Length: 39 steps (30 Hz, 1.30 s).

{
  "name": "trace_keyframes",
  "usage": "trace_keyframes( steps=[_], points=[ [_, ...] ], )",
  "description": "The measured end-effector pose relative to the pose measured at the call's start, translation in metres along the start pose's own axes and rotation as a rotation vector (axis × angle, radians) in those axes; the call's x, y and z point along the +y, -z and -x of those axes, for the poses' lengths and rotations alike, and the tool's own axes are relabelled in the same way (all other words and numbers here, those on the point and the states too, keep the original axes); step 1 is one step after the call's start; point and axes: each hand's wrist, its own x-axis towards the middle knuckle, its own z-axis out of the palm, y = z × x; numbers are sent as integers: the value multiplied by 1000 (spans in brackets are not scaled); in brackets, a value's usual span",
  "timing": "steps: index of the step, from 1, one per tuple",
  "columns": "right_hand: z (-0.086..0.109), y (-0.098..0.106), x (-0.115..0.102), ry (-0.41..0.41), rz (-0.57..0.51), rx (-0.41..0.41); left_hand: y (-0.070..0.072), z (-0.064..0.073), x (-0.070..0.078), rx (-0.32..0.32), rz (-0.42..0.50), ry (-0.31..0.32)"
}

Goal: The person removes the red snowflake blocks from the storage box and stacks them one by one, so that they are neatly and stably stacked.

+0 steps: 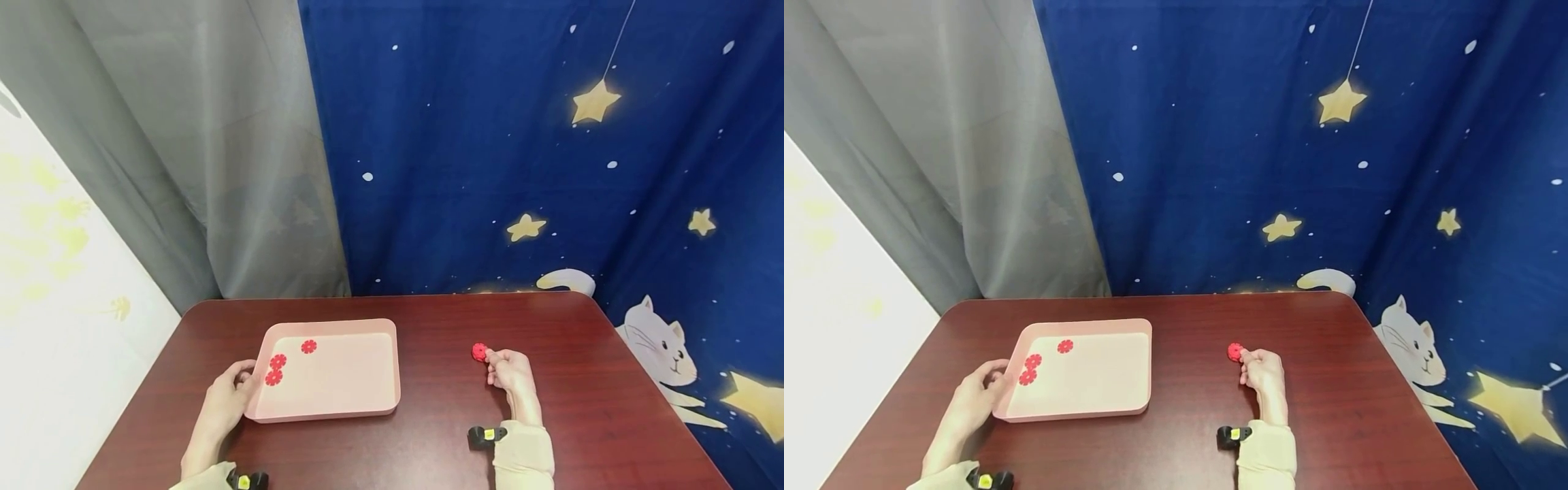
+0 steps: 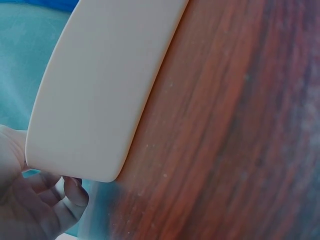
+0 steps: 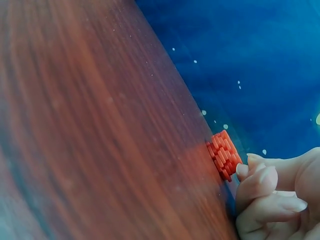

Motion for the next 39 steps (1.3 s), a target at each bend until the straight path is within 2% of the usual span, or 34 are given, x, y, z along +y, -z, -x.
trace_keyframes(
  steps=[9, 14, 20, 31, 39],
  points=[
    [3, 0, -5, -2, -3, 10, 1, 0, 1, -16, 7, 8],
    [10, -3, -18, 39, -18, 23, 1, -2, 4, -27, 31, 3],
    [22, -15, -29, 68, -52, 13, 1, -2, 2, -24, 21, 7],
    [44, -42, -51, 210, -56, -111, 1, -3, 0, -25, 20, 1],
    [57, -79, -59, 358, 59, -204, 1, -2, -1, -17, 8, 0]
  ],
)
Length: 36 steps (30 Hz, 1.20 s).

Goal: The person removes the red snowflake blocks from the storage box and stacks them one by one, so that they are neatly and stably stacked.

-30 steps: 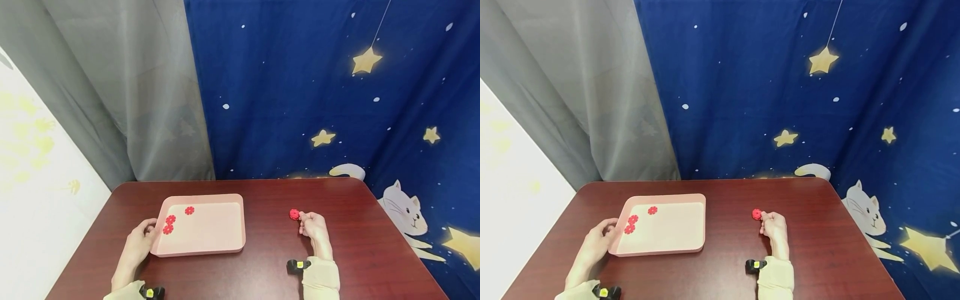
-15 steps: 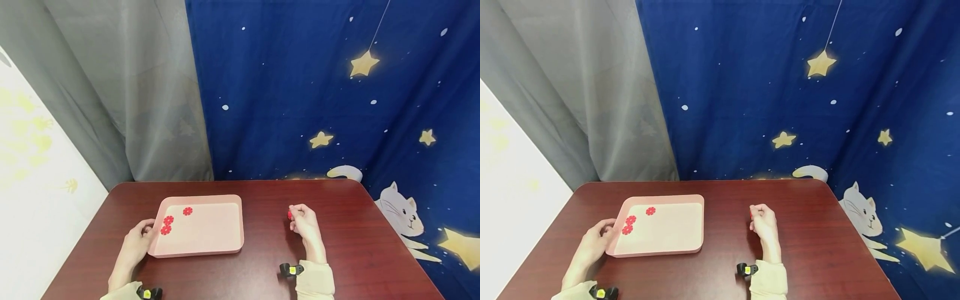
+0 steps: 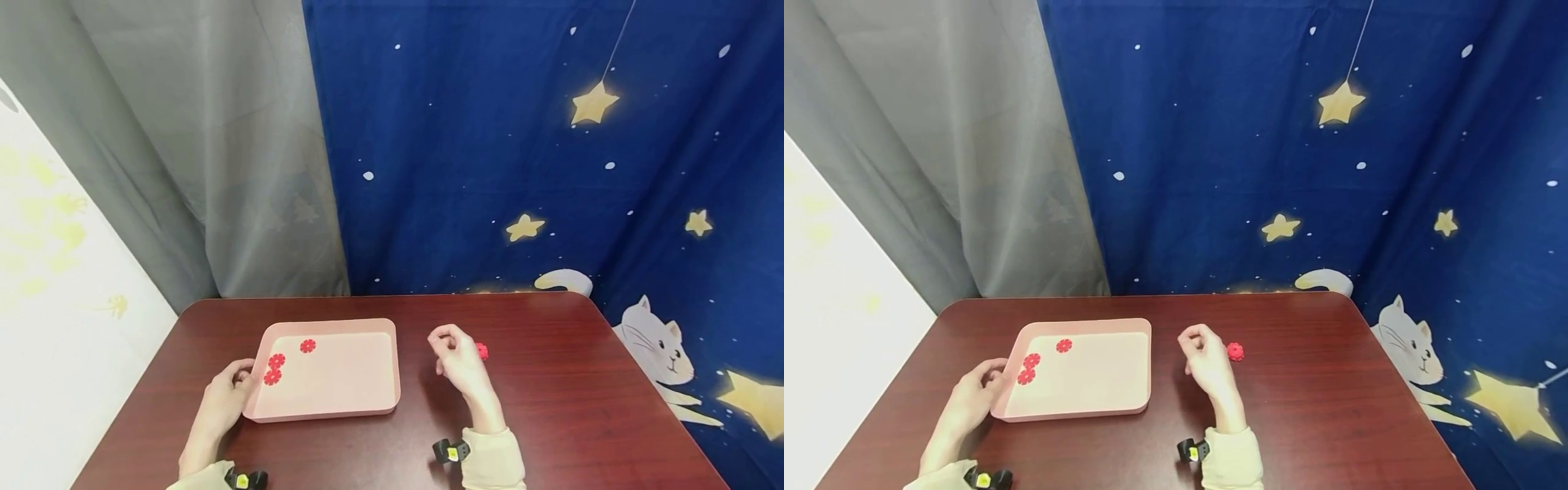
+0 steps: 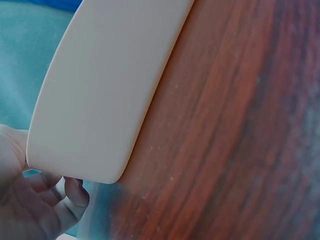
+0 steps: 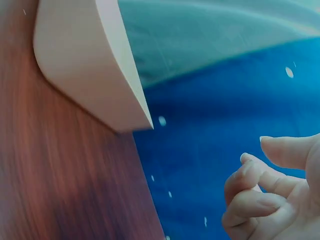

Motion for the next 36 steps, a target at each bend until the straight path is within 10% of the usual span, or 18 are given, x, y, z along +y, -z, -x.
trace_keyframes(
  steps=[16, 25, 36],
  points=[
    [-21, -97, -27, 72, 26, -226, 1, 2, -3, 4, 13, -4],
    [-61, -175, -20, -331, -558, -276, 6, 2, -3, 14, 2, -7],
    [-67, -226, -5, -482, -332, -126, 2, 1, -1, -16, 42, -7]
  ],
)
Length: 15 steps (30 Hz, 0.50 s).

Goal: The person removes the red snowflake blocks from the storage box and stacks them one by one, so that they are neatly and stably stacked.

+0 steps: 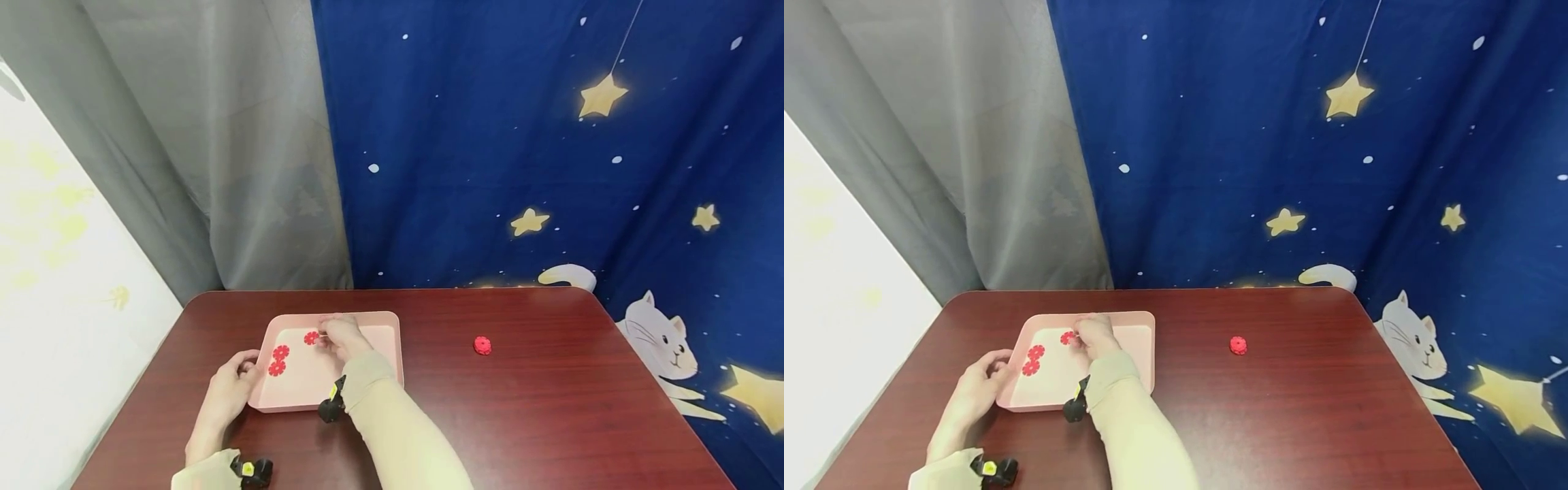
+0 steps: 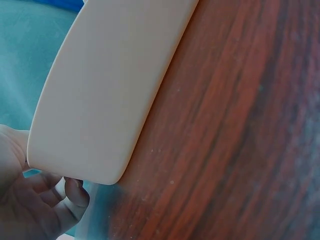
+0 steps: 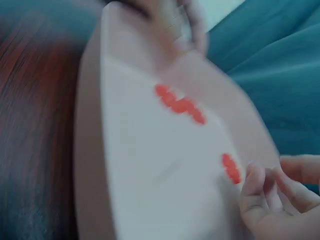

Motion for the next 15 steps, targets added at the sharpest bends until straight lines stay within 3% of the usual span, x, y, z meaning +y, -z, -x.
trace_keyframes(
  steps=[6, 11, 15],
  points=[
    [3, -20, 11, 34, 247, 24, 4, 2, -1, 8, -2, 1],
    [5, -19, 20, 127, 430, 118, 1, 4, 0, -8, 0, 18],
    [4, -18, 21, 174, 556, 148, 0, 2, 1, 10, 9, 13]
  ],
)
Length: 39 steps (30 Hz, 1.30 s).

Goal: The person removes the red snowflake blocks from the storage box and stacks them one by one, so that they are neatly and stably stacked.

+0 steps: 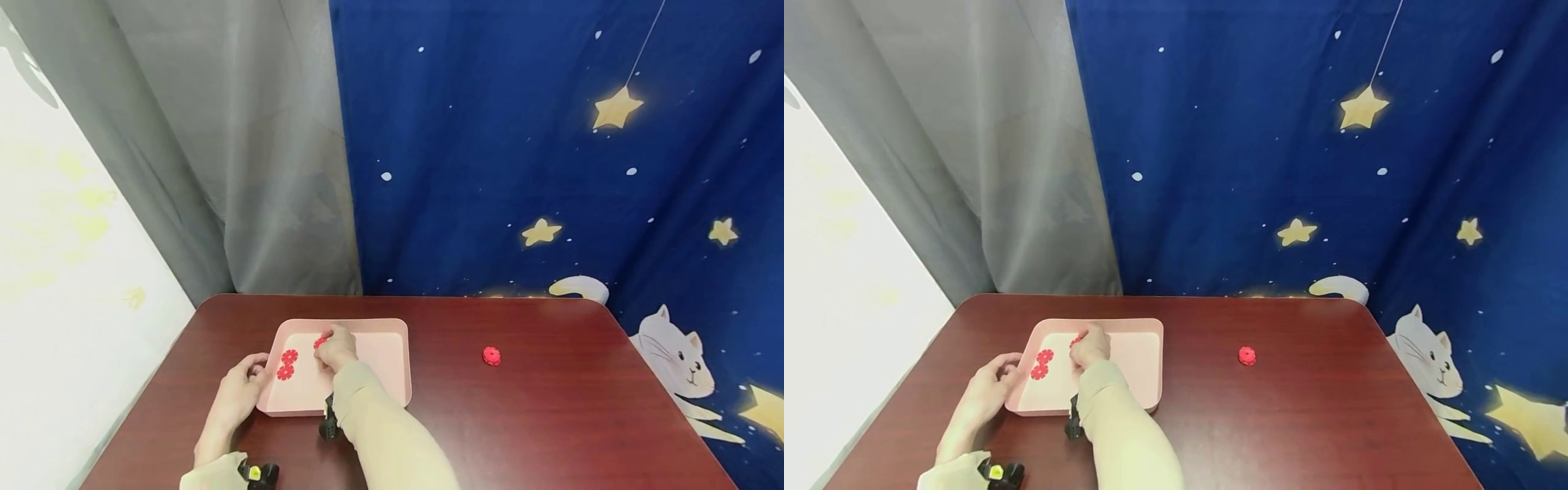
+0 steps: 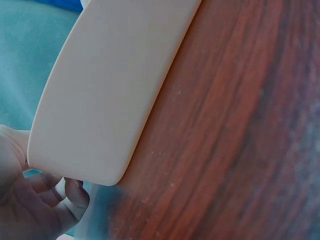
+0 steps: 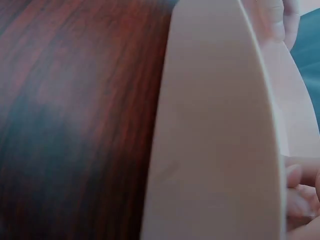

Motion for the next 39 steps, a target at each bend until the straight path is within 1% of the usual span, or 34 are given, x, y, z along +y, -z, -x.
trace_keyframes(
  steps=[3, 6, 7, 10, 13, 15, 17, 19, 21, 23, 25, 28, 30, 33, 36, 39],
  points=[
    [0, 2, 2, 1, 80, 19, 0, 0, 2, -1, 5, 1],
    [0, 3, 4, -17, 119, 26, 1, 1, 3, -4, 8, 8],
    [0, 3, 4, -24, 109, 25, 1, 0, 3, -4, 7, 8],
    [1, 5, 4, -41, 41, 4, 1, 0, 1, 1, 4, -1],
    [4, 8, 4, -74, -79, -44, 0, 1, -1, 5, 3, -4],
    [4, 10, 4, -110, -157, -90, 0, 2, -2, 3, 2, -1],
    [5, 11, 3, -173, -251, -131, 1, 3, -3, 0, -1, 5],
    [5, 12, 2, -214, -323, -160, 1, 3, -4, 1, -6, 6],
    [5, 13, 0, -242, -393, -159, 1, 2, -3, 8, -10, -2],
    [5, 14, -3, -254, -445, -140, 0, 1, -1, 8, -7, -14],
    [5, 15, -4, -261, -477, -123, -2, 0, 1, 5, -1, -19],
    [5, 15, -6, -279, -510, -121, -2, -1, 0, -5, -2, -4],
    [6, 16, -8, -273, -525, -125, -2, 0, 0, -6, -7, 5],
    [8, 21, -16, -223, -559, -116, 0, -2, -1, 0, -11, -5],
    [12, 31, -26, -162, -586, -106, 1, -3, 0, 3, -8, -24],
    [21, 42, -34, -117, -583, -91, 1, -2, 0, -2, -13, -20]
  ],
)
